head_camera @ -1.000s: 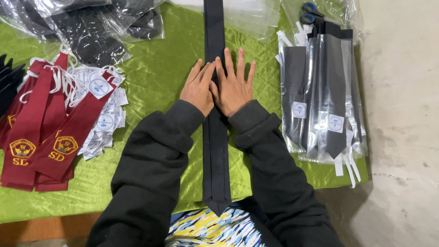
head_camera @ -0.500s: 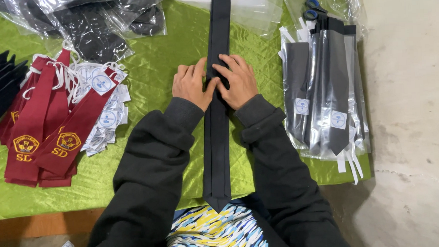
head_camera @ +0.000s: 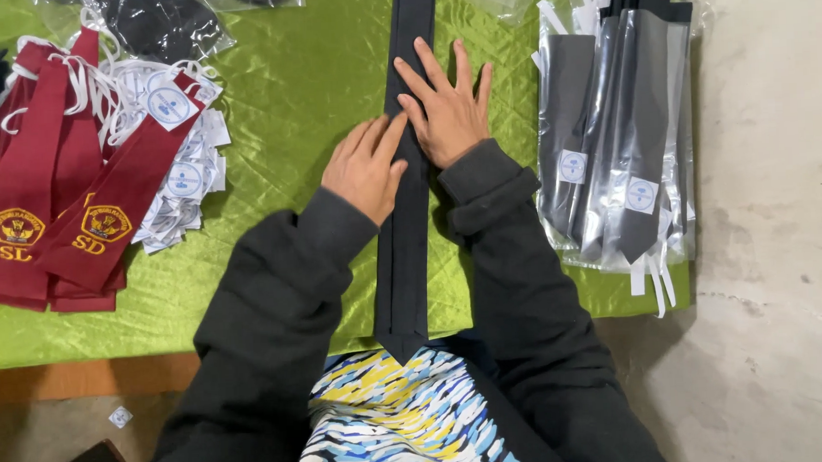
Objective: The person folds a black necktie, places it into a clear plastic bag, and affixes a small square sticker to the outside of the bag. They repeat this process with another tie, folding it neatly before packaging it.
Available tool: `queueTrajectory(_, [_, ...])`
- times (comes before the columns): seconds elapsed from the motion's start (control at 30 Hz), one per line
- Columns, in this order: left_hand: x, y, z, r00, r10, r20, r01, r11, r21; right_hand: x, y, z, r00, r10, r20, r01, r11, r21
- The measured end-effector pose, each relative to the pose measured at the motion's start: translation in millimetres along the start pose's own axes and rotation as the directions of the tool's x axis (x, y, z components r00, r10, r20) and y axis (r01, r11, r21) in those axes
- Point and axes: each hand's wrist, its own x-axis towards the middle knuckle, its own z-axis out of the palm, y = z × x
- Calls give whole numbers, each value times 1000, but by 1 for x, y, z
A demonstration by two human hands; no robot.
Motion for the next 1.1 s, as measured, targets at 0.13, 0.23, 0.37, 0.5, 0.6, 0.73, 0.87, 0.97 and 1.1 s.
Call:
queueTrajectory(0.13, [-86, 65, -27, 997, 80, 2, -80, 996, 49, 1, 3, 5, 1000, 1, -15, -1, 1000, 2])
queueTrajectory(0.23, [-151, 104, -35, 982, 178, 71, -179, 984, 17, 2, 2, 2, 1000, 7, 3, -7, 999, 32])
queueTrajectory(0.37, [-196, 120, -43, 964, 183, 193, -211, 968, 135, 1, 4, 3, 1000, 1, -8, -1, 998, 66])
queueTrajectory(0.5, [-203, 114, -47, 977, 199, -80, -202, 979, -33, 0, 10, 9, 990, -37, -137, 65, 977, 201])
queueTrajectory(0.6, [-197, 106, -60, 949, 191, -250, -217, 973, -79, -3, 15, 7, 936, -48, -349, 170, 930, 327])
queueTrajectory(0.73, [-197, 84, -78, 918, 62, -392, -121, 985, -126, -13, 2, -16, 809, -76, -583, 319, 890, 326])
queueTrajectory(0.87, [-210, 55, -79, 823, -47, -566, 35, 999, -31, -41, -24, -11, 842, -137, -521, 316, 909, 271])
queueTrajectory(0.97, [-227, 47, -83, 819, -170, -547, 115, 984, -134, -86, -70, -3, 826, -336, -452, 479, 842, 249])
queueTrajectory(1.1, [-232, 58, -85, 787, -330, -521, 86, 895, -438, -153, -149, -29, 848, -489, -202, 529, 775, 345])
